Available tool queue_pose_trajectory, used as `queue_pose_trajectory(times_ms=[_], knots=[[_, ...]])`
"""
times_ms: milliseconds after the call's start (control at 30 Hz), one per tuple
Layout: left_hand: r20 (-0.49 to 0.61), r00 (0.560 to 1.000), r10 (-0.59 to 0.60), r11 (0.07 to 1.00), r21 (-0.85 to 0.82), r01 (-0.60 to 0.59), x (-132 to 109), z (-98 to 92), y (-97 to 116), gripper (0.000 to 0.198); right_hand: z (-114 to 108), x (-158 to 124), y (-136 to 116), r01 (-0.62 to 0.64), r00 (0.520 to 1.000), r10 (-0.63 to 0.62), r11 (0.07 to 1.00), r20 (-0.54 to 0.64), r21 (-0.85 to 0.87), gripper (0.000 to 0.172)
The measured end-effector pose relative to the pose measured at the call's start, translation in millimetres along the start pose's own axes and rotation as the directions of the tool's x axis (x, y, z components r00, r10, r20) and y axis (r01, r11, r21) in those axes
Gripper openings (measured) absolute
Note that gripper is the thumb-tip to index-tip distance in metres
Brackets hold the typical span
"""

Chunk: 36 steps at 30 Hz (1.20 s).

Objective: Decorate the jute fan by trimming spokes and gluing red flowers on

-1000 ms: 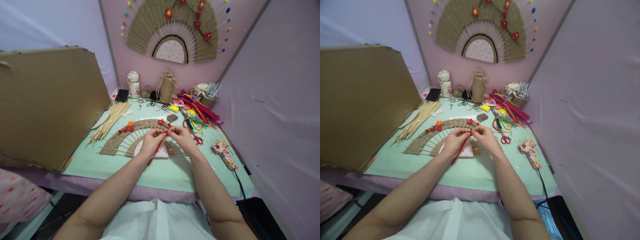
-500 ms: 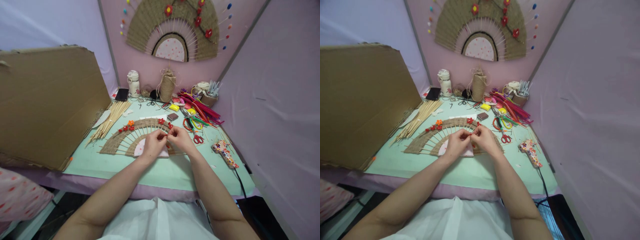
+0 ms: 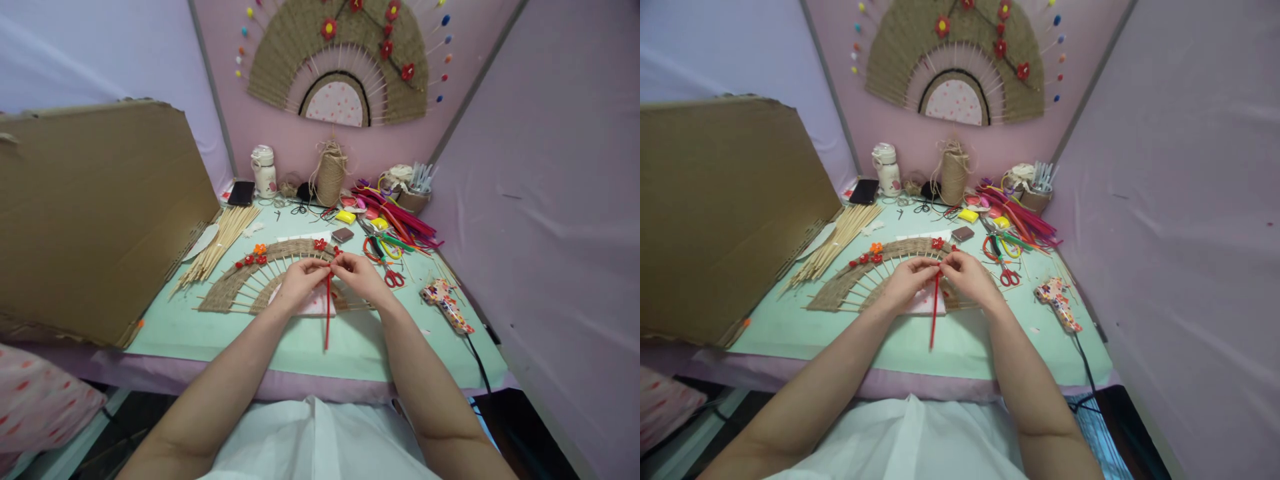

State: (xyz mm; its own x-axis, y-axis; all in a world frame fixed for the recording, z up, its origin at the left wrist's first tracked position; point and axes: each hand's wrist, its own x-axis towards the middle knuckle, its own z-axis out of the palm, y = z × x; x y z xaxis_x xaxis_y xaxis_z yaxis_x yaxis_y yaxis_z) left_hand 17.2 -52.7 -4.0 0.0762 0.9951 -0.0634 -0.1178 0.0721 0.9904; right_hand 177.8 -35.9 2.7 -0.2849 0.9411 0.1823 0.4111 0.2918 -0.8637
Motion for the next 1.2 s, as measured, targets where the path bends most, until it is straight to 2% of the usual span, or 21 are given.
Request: queue_pose_trajectory(times_ms=[167,233,367,433,633,900,1200], knots=[[-0.086,0.996,0.004,0.998,-0.066,-0.010,2.2,-1.4,-1.3,0.017,-2.8,-0.4,-5.8,-0.034,0.993,0.041,0.997,-0.107,0.072,0.031],[-0.122,0.992,-0.002,0.994,-0.111,-0.012,3.3,-2.2,-1.9,0.018,-1.9,-1.8,-8.2,-0.068,0.995,0.073,0.996,-0.072,0.065,0.032],[-0.157,0.988,0.005,0.987,-0.157,-0.030,4.4,-3.1,-2.5,0.019,5.0,-5.3,-10.3,-0.123,0.987,0.116,0.991,0.112,0.057,0.028],[-0.174,0.985,-0.003,0.985,-0.168,-0.027,4.2,-3.0,-1.2,0.019,8.0,-6.2,-10.5,-0.150,0.978,0.133,0.984,0.158,0.097,0.024],[-0.107,0.992,-0.060,0.973,-0.227,0.035,1.9,-3.0,6.5,0.019,5.6,-7.0,-15.4,-0.200,0.976,0.186,0.972,0.113,0.122,0.014],[-0.057,0.997,-0.045,0.984,-0.173,0.035,3.6,-6.7,3.7,0.020,3.9,-5.7,-10.2,-0.222,0.974,0.212,0.961,0.073,0.167,0.013],[-0.076,0.996,0.042,0.994,0.105,-0.034,1.3,-8.2,7.9,0.015,-1.1,-5.5,-12.4,-0.218,0.976,0.219,0.961,0.016,0.170,0.011]])
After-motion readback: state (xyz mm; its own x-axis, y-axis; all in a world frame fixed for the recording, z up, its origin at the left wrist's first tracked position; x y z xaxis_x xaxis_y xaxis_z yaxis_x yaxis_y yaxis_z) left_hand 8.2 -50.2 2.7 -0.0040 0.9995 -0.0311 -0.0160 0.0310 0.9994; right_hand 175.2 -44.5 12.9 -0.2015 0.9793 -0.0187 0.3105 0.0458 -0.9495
